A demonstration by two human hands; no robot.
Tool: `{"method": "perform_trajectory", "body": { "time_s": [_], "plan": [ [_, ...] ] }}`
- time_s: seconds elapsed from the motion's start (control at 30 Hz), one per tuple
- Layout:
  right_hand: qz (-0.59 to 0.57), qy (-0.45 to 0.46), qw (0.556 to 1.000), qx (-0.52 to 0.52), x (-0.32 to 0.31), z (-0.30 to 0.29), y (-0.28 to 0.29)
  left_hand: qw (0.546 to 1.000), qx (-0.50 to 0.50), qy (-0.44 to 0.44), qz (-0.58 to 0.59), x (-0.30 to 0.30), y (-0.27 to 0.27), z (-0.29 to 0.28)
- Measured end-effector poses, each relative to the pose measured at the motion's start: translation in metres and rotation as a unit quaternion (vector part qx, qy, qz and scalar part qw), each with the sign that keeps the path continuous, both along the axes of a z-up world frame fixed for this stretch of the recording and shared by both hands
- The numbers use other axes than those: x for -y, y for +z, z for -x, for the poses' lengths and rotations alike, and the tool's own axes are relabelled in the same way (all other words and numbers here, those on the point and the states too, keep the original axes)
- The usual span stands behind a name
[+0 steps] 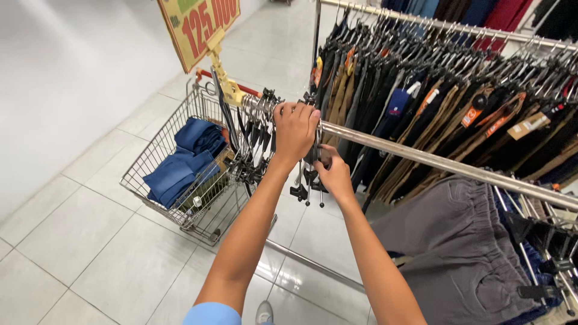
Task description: The person takes several pairs of pants out of a shopping cart, puts them on hangers, and then hangs them onto a clothing rack.
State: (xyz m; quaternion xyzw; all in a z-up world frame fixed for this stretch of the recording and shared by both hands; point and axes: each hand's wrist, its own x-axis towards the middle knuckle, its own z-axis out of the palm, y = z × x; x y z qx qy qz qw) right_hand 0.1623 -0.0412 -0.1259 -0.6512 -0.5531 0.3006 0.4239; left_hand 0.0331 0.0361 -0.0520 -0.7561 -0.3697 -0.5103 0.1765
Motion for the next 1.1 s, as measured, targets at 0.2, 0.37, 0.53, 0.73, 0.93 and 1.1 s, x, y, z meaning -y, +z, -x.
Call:
{"method": "perform_trajectory", "body": {
  "time_s": [0.2, 0.37, 0.53, 0.73, 0.93, 1.1],
  "plan": [
    [-0.001, 0.009, 1.000, -0.019, -0.017, -0.013, -0.022, 0.998, -0.009, 0.049, -0.038, -0.004, -0.005, -0.004],
    [-0.017, 0.020, 1.000, 0.004, -0.024, -0.019, -0.031, 0.997, -0.012, 0.072, -0.039, -0.011, -0.010, -0.008],
    [-0.055, 0.008, 0.998, 0.013, -0.016, -0.025, -0.027, 0.996, -0.013, 0.078, -0.049, -0.012, -0.011, -0.011],
    [-0.079, -0.008, 0.996, 0.026, 0.003, -0.029, 0.001, 0.994, -0.015, 0.093, -0.059, -0.007, -0.007, -0.010],
    [-0.072, -0.017, 0.997, 0.019, 0.028, -0.041, 0.012, 0.992, -0.012, 0.100, -0.076, -0.012, -0.011, -0.011],
    [-0.036, -0.037, 0.998, 0.036, 0.078, -0.049, 0.020, 0.990, -0.016, 0.103, -0.092, -0.001, -0.005, -0.010]
  ]
}}
